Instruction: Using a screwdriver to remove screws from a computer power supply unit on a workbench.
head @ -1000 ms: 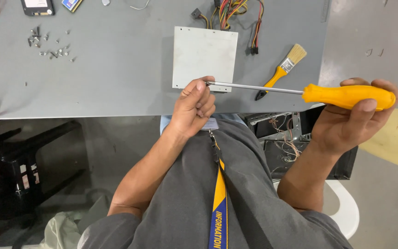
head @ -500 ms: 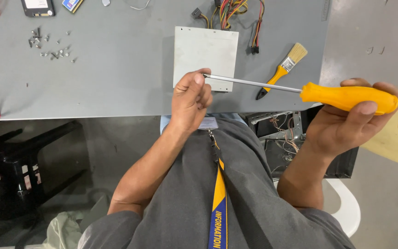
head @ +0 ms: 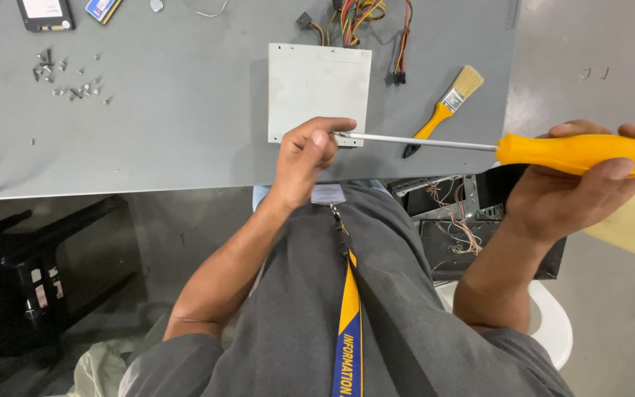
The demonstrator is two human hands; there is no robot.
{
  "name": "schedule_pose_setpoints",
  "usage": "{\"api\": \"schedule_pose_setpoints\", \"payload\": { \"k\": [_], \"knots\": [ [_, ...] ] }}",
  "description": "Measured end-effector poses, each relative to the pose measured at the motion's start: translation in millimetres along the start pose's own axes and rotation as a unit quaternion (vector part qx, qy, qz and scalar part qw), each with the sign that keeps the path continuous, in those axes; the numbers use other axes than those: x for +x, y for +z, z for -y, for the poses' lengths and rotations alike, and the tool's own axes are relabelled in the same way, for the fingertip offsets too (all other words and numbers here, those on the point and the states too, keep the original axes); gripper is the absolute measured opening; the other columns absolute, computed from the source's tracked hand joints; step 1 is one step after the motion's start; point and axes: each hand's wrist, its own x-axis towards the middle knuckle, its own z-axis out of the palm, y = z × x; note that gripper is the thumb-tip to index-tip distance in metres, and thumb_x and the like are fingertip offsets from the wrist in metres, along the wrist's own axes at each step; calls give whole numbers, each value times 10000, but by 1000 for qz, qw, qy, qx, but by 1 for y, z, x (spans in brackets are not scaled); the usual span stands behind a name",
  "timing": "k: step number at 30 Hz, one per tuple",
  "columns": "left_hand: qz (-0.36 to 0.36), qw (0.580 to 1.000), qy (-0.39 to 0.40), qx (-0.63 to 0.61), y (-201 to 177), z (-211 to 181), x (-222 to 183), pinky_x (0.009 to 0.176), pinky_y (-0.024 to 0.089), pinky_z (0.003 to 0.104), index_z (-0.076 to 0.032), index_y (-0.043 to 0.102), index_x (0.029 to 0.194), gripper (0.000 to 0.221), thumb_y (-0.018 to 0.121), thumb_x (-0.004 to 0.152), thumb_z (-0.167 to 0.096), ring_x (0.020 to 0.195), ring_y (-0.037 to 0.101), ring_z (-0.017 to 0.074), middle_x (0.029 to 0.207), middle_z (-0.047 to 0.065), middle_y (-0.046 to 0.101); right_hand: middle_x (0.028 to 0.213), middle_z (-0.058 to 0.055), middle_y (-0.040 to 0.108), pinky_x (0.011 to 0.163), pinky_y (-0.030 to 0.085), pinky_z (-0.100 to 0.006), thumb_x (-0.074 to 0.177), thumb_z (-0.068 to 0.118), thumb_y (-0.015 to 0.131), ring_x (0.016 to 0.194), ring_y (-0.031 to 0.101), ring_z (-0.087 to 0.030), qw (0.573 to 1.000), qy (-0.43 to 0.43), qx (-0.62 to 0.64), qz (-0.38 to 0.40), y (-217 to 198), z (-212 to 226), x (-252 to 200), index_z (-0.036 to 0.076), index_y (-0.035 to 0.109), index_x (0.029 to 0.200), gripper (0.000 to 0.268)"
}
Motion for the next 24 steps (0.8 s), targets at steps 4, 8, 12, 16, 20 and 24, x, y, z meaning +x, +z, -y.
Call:
{"api": "schedule_pose_setpoints", "payload": {
  "k": [4,8,12,16,20,24],
  "knots": [
    [29,800,259,541,-20,14,9,547,456,299,-221,767,1101,184,710,1008,-369,677,659,133,773,-78,701,997,-309,531,830,540,-525,1159,399,513,881,580,-428,997,-31,-15,71,-34,-10,13,42,436,1384,429],
    [131,692,247,665,-38,40,31,531,450,388,-274,681,1117,196,684,1010,-438,607,595,224,693,-57,594,1002,-310,536,807,490,-476,1171,334,499,868,613,-441,982,-68,-57,166,-18,4,30,26,401,1375,383],
    [195,659,244,684,-47,58,41,443,379,412,-246,642,1065,183,683,1004,-413,516,543,270,615,-28,543,1015,-231,515,742,503,-454,1118,374,555,804,663,-428,967,-106,-116,202,8,14,36,32,356,1295,433],
    [190,671,221,682,-48,60,42,452,400,408,-240,675,1105,216,689,999,-428,544,574,254,642,-44,590,923,-299,551,810,523,-478,1122,355,559,798,664,-437,963,-113,-147,195,6,10,42,19,359,1292,426],
    [167,693,223,664,-44,57,40,479,421,396,-251,702,1046,169,644,1015,-407,575,589,237,661,-52,614,1119,-230,455,842,549,-538,1148,284,571,856,645,-470,972,-109,-130,164,-26,-3,45,38,368,1313,359],
    [160,713,194,655,-40,51,41,496,453,405,-239,736,1048,186,604,1022,-369,658,650,226,751,-78,694,1045,-321,609,879,597,-525,1210,314,547,956,657,-435,967,-112,-219,68,-63,-4,48,-72,494,1239,391]
  ]
}}
